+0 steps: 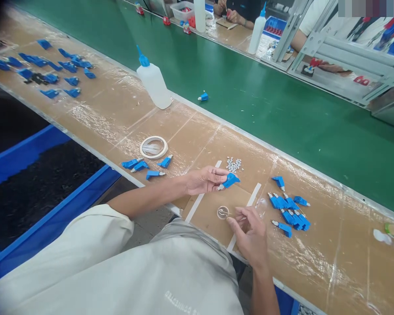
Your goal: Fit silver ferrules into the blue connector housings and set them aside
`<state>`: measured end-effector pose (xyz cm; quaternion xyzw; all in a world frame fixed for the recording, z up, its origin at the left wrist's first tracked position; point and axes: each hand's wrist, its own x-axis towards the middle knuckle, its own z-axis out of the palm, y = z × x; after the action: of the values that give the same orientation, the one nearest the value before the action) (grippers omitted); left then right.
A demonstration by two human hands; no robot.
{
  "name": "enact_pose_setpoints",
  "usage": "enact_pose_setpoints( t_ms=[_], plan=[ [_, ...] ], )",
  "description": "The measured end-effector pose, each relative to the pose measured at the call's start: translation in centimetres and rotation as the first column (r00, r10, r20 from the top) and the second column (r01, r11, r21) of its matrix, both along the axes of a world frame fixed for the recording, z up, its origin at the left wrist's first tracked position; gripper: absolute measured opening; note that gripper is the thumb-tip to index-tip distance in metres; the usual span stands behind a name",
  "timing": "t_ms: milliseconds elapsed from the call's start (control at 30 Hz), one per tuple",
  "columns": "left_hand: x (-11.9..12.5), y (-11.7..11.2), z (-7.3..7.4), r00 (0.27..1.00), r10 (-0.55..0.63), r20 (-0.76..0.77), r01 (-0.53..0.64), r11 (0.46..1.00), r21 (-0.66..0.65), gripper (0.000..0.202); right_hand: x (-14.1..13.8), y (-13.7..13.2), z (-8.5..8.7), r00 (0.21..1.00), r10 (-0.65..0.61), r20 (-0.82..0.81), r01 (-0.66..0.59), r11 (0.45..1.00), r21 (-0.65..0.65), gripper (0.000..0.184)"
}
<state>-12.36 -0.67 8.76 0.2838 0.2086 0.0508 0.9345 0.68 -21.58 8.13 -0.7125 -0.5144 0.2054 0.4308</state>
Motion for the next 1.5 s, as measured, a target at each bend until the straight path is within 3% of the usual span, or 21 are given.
enact_pose_setpoints(
  t_ms=[167,533,933,1233,1500],
  plan=[
    [-0.3,-0.4,-0.3,1.0,0.023,-0.011,-0.024,0.999,-0.043,0.038,-1.1,0.6,-1.2,1.0,-0.012,0.007,0.013,0.999,-0.043,0.019],
    [-1.3,-0.2,-1.2,0.998,0.059,-0.016,-0.06,0.998,-0.035,0.037,-1.0,1.5,-0.4,0.975,0.057,0.213,-0.059,0.998,0.002,0.019],
    [-1.8,-0.4,-1.6,0.998,0.067,-0.007,-0.068,0.996,-0.056,0.042,-1.3,2.3,-0.1,0.974,0.041,0.222,-0.039,0.999,-0.016,0.025],
    [-2.2,-0.3,-2.0,0.997,0.077,-0.023,-0.079,0.995,-0.068,0.032,-0.8,1.5,0.1,0.993,0.02,0.119,-0.013,0.998,-0.057,0.023],
    [-2.2,-0.6,-2.2,0.998,0.07,-0.003,-0.07,0.996,-0.056,0.033,-1.1,2.1,0.3,0.974,0.047,0.223,-0.046,0.999,-0.01,0.022]
  ],
)
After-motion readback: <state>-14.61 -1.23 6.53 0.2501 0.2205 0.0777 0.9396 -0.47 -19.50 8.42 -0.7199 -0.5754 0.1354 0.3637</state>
